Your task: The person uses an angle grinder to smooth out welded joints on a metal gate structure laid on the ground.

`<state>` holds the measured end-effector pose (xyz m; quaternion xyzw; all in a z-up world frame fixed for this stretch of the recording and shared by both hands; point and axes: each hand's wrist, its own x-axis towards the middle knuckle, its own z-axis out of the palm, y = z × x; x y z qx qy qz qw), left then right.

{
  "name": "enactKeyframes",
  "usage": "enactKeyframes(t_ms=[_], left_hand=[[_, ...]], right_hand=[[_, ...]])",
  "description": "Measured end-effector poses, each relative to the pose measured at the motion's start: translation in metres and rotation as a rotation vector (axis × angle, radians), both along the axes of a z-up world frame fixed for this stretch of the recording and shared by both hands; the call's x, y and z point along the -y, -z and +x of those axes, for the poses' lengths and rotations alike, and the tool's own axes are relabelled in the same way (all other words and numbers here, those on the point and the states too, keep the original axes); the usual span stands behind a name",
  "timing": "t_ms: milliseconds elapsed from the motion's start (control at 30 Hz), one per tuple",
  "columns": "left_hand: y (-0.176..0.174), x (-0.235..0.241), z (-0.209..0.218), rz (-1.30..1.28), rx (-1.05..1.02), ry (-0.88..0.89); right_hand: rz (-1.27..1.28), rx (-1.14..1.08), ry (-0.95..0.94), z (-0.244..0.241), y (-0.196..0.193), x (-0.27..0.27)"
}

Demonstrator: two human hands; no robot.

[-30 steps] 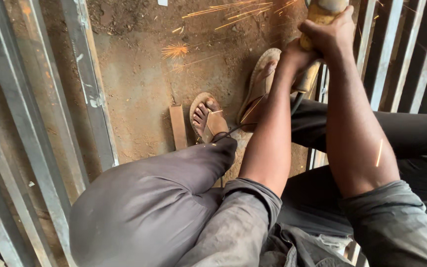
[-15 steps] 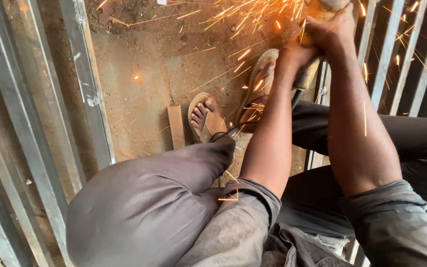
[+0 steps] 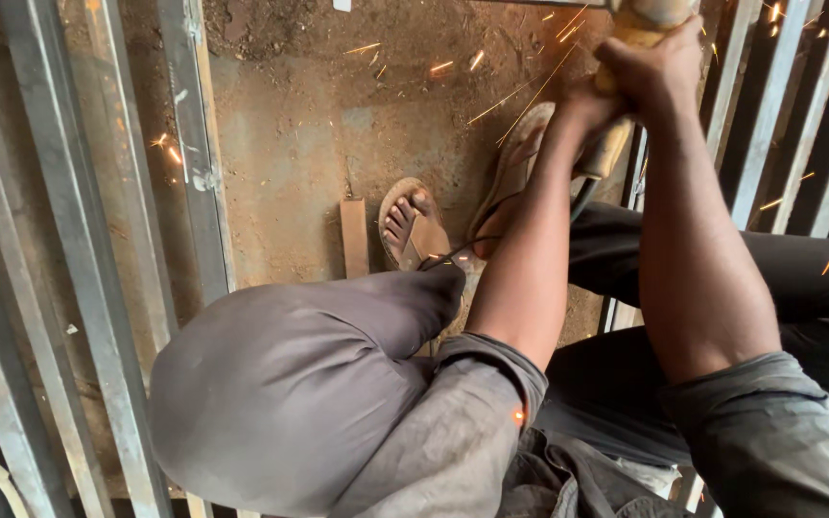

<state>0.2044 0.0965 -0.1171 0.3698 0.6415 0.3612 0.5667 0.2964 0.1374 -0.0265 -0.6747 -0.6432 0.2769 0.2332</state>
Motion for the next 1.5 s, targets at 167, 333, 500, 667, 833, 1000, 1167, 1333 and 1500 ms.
enactKeyframes(t_ms=[167,333,500,667,833,1000,1167,1333,1500], left_hand=[[0.000,-0.007,0.006,-0.019,-0.001,0.020],[-0.009,-0.007,0.010,-0.030,-0.019,0.012],[-0.014,0.013,0.004,-0.083,-0.049,0.002],[-0.054,0.021,-0.001,-0.102,-0.098,-0.024],[-0.085,0.052,-0.004,-0.176,-0.146,-0.050],[-0.119,0.054,-0.002,-0.170,-0.143,-0.065],[-0.122,0.065,-0.001,-0.184,-0.140,-0.090],[-0.121,0.067,0.011,-0.203,-0.121,-0.095],[-0.116,0.071,0.007,-0.206,-0.128,-0.082]], right_hand=[[-0.007,-0.220,-0.031,0.001,0.009,-0.001],[-0.081,-0.196,0.006,0.006,0.002,-0.002],[-0.132,-0.248,0.005,-0.008,-0.011,0.021],[-0.245,-0.184,0.081,-0.018,-0.039,0.016],[-0.437,-0.386,-0.005,-0.019,-0.051,0.029],[-0.487,-0.106,0.047,-0.022,-0.082,0.032],[-0.516,-0.154,-0.026,-0.022,-0.090,0.035],[-0.573,0.055,0.043,-0.011,-0.088,0.033],[-0.497,-0.224,-0.021,-0.010,-0.069,0.030]])
